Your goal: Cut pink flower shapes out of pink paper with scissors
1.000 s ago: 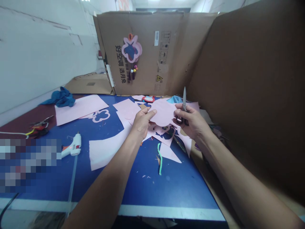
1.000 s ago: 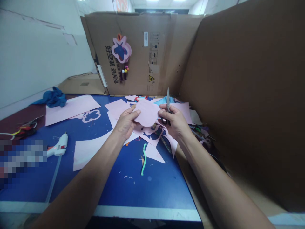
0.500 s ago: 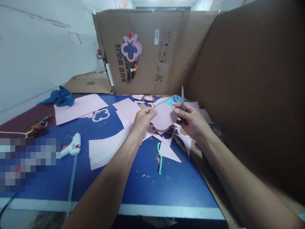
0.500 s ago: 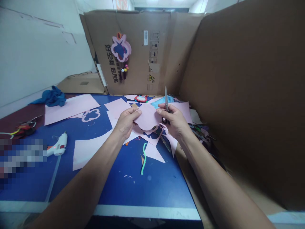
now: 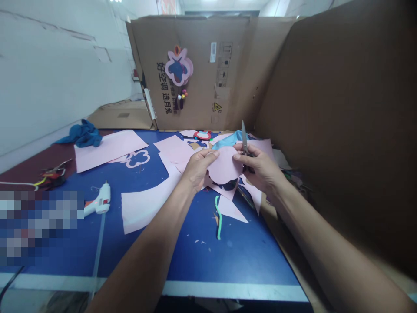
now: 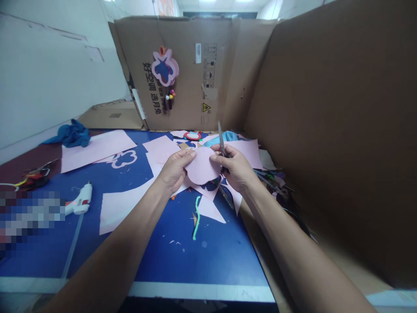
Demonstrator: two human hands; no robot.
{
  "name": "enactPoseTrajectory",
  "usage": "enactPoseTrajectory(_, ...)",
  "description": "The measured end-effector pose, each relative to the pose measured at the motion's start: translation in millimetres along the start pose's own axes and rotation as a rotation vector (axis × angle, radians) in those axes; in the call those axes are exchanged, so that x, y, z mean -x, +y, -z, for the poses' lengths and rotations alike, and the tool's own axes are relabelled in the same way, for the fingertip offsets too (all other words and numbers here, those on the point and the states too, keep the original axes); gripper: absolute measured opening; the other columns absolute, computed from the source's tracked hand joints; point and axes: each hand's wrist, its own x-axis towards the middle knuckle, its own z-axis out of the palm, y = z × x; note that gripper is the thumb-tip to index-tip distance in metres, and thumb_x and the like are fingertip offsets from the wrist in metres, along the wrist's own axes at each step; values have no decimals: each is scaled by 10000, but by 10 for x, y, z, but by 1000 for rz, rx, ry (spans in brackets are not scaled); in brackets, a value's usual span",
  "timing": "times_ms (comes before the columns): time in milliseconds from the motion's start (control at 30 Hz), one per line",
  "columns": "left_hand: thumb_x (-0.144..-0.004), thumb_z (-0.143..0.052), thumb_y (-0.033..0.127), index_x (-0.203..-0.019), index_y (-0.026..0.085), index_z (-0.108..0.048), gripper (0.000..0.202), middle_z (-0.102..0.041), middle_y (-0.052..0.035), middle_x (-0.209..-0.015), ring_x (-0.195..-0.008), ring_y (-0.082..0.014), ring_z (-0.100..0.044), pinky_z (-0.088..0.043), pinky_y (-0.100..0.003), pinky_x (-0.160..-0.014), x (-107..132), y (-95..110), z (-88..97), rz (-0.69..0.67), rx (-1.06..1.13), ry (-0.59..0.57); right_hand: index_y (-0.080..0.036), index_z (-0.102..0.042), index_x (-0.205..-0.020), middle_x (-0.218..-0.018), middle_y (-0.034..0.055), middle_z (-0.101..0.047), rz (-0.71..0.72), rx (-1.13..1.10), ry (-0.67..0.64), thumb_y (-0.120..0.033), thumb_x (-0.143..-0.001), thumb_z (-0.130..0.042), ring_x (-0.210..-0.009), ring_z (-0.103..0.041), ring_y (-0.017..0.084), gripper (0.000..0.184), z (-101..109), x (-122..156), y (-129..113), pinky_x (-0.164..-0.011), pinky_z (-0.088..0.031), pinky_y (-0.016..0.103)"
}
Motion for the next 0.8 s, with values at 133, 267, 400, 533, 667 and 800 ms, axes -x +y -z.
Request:
enactPoseTrajectory(133, -695, -886, 281, -839, 164, -714, 253, -727, -49, -812, -722, -170, -647, -514, -310, -724, 6, 13, -16, 55, 114, 31, -276, -772, -948, -789, -53, -688, -24, -20, -25, -270, -589, -968, -689, -588, 142, 409, -23, 14, 28, -588, -412, 262)
enactPoseTrajectory(267, -688, -884, 223, -928, 180, -686, 314, -736, -40, -887, -799, -174, -673, -520, -310, -787, 14, -6, -28, 78, 179, 11, -280, -775, -967, -811, -51, -688, -35, -20, -66, -281, -608, -971, -676, -578, 136, 409, -28, 12, 81, -591, -420, 261)
enactPoseTrajectory(400, -689, -881, 263, -909, 196, -637, 336, -705, -20, -857, -815, -179, -663, -503, -311, -807, 2, -56, -25, 33, 109, 23, -280, -767, -962, -807, -54, -687, -27, -24, -80, -297, -623, -963, -666, -579, 140, 392, -46, 20, 108, -597, -414, 273)
enactPoseTrajectory(533, -733, -831, 254, -911, 218, -600, 294, -675, 10, -832, -792, -163, -639, -485, -293, -795, 11, -79, -52, -35, -3, 84, -274, -764, -964, -798, -54, -685, -29, -28, -78, -297, -617, -959, -652, -570, 138, 399, -88, 44, 99, -591, -404, 277)
enactPoseTrajectory(667, -763, -797, 238, -918, 234, -588, 261, -676, 14, -852, -777, -155, -628, -469, -274, -745, 37, -79, -89, -81, -43, 117, -267, -761, -965, -800, -53, -679, -45, -19, -59, -298, -602, -962, -646, -563, 132, 415, -126, 68, 91, -579, -398, 271)
enactPoseTrajectory(800, -770, -791, 287, -803, 205, -647, 169, -680, -17, -840, -767, -162, -622, -476, -274, -721, 38, -106, -84, -79, -108, 60, -259, -763, -964, -791, -55, -669, -34, -33, -68, -301, -611, -963, -649, -562, 124, 408, -130, 68, 112, -581, -399, 258)
